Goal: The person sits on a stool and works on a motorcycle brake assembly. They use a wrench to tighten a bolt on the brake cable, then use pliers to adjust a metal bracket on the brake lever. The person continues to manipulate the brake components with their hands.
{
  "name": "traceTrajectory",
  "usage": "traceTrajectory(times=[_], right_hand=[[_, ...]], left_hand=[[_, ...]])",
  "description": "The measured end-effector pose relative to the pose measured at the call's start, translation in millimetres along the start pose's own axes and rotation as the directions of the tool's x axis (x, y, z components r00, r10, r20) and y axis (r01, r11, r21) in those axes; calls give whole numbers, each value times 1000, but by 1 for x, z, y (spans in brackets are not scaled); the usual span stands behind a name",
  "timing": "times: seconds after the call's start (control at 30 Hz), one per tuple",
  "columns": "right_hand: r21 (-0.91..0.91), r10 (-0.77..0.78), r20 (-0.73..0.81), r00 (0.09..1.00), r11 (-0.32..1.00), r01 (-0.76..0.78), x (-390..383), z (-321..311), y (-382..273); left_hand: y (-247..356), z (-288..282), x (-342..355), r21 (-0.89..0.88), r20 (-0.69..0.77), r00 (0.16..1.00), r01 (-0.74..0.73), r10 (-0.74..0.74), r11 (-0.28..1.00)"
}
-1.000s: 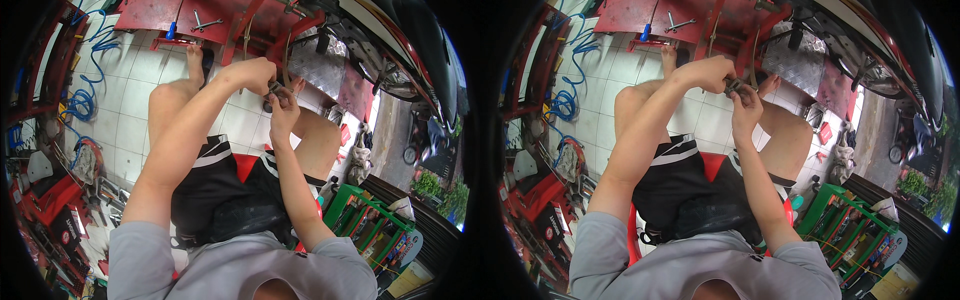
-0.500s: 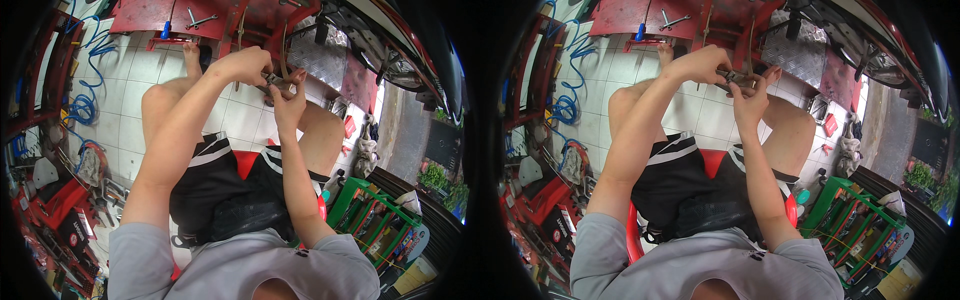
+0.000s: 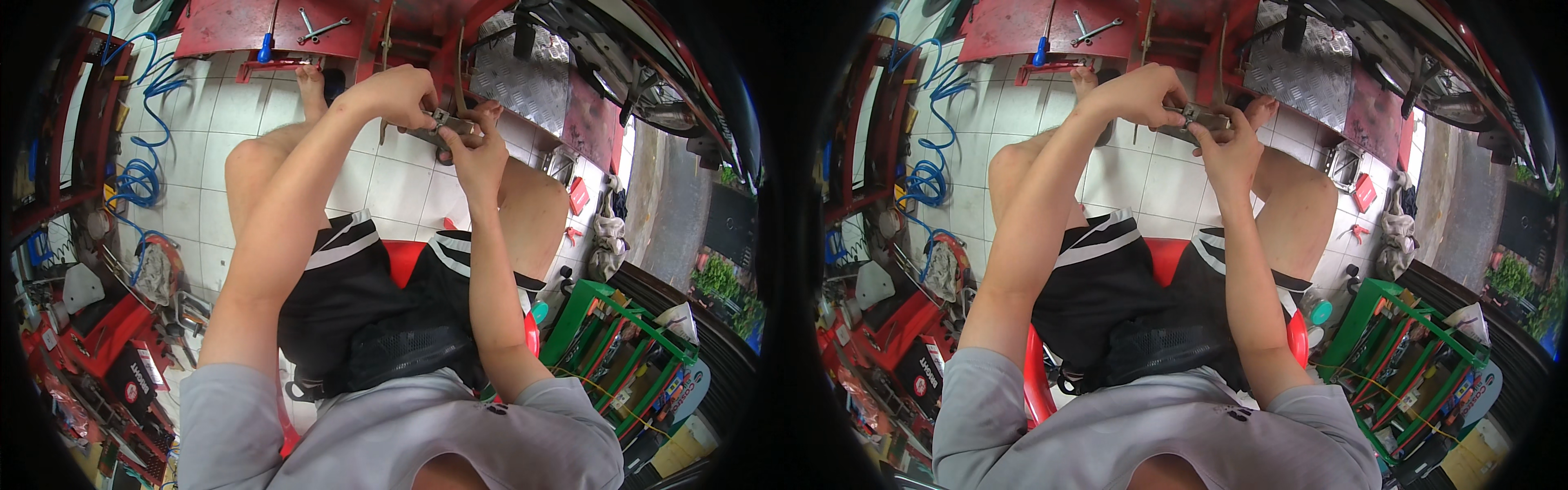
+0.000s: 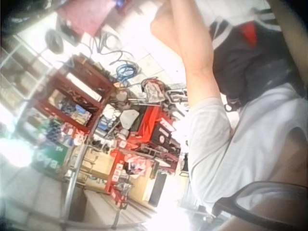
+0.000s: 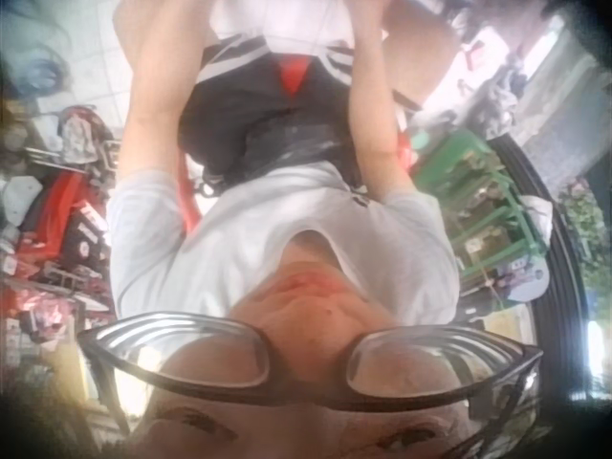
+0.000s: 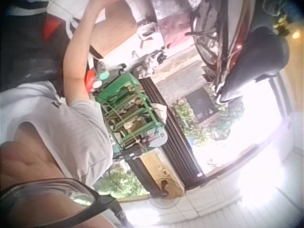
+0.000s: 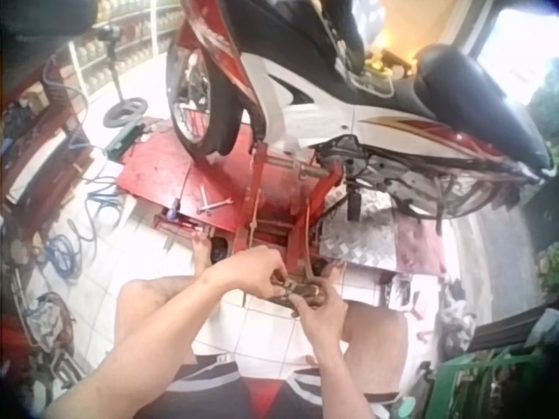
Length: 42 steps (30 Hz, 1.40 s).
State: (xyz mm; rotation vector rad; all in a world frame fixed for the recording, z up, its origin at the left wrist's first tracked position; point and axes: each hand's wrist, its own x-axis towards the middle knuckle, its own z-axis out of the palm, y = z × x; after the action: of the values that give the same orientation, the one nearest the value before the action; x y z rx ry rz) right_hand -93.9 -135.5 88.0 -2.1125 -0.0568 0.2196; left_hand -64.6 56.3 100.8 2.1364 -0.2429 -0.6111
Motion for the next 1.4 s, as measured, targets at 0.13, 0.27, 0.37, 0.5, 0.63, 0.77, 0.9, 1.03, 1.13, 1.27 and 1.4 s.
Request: traceTrajectory(times=[0.13, 0.27, 0.37, 0.5, 0.63, 0.77, 0.9, 1.03, 1.13, 1.27, 1.4], right_hand=[[42, 22, 57, 998, 999, -24, 0, 1, -1], [5, -13, 31, 999, 1000, 13, 0, 0, 0], [-110, 8, -29, 1000, 994, -11, 0, 2, 1], [-297, -163, -114, 980, 947, 123, -1, 0, -2], [-140, -294, -95, 951, 950, 279, 2, 4, -2], [-134, -420, -80, 904, 903, 407, 2, 8, -2], [-171, -433, -72, 899, 893, 417, 0, 9, -5], [-185, -477, -86, 875, 870, 457, 0, 12, -5], [-185, -473, -85, 877, 872, 452, 0, 13, -4], [-184, -494, -89, 865, 862, 473, 1, 14, -2], [-121, -454, -90, 886, 889, 443, 0, 14, -5]], left_hand=[[-17, 9, 11, 69, -92, 991, -88, 94, 994], [-21, 14, 20, 47, -108, 994, -6, 11, 999], [-18, 14, 21, 60, -126, 991, -26, 34, 998], [-11, 8, 17, 41, -75, 997, -5, 8, 999], [-5, 3, 14, 60, -83, 996, -29, 34, 998], [-6, 0, 12, 48, -45, 999, -7, 9, 999], [-7, -2, 13, 78, -10, 999, -38, 39, 996], [-5, -3, 14, 71, 21, 1000, 16, -18, 997], [-7, -2, 14, 56, 26, 999, 16, -18, 998], [-7, 0, 17, 91, 11, 999, 43, -44, 995], [-4, 1, 18, 119, -13, 997, 78, -77, 990]])
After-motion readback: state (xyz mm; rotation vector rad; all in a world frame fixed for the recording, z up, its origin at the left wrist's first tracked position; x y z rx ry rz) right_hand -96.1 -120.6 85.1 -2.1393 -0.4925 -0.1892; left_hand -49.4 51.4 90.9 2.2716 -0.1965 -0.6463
